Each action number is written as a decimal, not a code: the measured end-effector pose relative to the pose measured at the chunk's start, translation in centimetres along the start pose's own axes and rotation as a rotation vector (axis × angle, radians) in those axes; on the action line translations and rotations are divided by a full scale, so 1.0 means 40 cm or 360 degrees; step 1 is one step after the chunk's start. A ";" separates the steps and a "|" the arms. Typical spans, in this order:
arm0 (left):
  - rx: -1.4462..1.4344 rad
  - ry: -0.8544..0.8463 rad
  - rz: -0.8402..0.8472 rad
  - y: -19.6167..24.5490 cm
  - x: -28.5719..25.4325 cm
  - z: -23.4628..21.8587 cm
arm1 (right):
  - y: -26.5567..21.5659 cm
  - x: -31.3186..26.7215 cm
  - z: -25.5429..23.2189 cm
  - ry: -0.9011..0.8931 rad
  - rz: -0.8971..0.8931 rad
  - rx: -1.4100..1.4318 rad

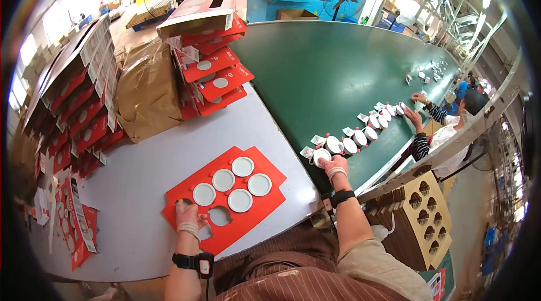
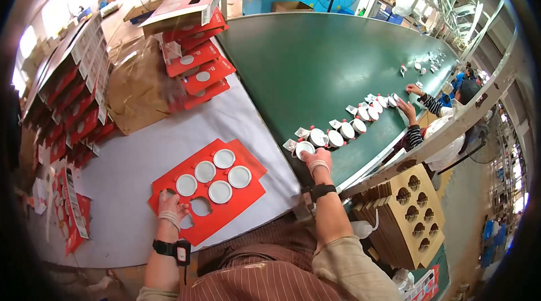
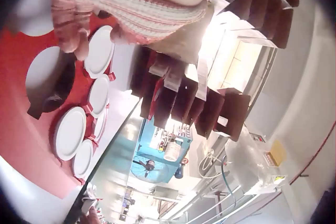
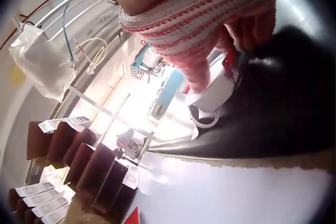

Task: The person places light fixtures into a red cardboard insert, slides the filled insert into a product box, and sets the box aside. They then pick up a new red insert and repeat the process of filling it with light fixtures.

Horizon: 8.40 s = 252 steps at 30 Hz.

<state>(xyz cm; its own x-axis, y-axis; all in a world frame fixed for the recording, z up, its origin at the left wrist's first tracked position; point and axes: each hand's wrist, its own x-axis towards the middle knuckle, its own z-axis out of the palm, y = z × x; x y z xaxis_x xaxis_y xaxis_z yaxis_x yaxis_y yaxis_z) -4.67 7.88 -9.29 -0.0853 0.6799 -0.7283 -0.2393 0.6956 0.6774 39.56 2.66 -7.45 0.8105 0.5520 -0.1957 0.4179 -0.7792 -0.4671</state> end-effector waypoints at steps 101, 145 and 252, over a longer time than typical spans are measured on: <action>-0.0173 -0.0791 -0.0465 -0.166 -0.156 -0.001 | -0.282 -0.539 0.214 -0.0821 -0.1298 -0.0583; -0.0033 -0.0357 -0.0123 -0.156 -0.108 -0.021 | -0.084 0.086 0.101 0.0103 0.0140 0.0542; 0.0387 -0.0286 0.0132 -0.013 0.066 -0.189 | -0.379 -0.502 0.236 -0.1331 -0.1233 0.0438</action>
<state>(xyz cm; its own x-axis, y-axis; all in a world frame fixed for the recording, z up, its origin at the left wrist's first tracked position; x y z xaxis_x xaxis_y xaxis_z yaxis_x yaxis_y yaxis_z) -12.11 7.58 -12.36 0.0827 0.7517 -0.6543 0.0016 0.6564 0.7544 13.06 6.19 -4.56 -0.1866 0.9539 -0.2352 0.4956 -0.1153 -0.8609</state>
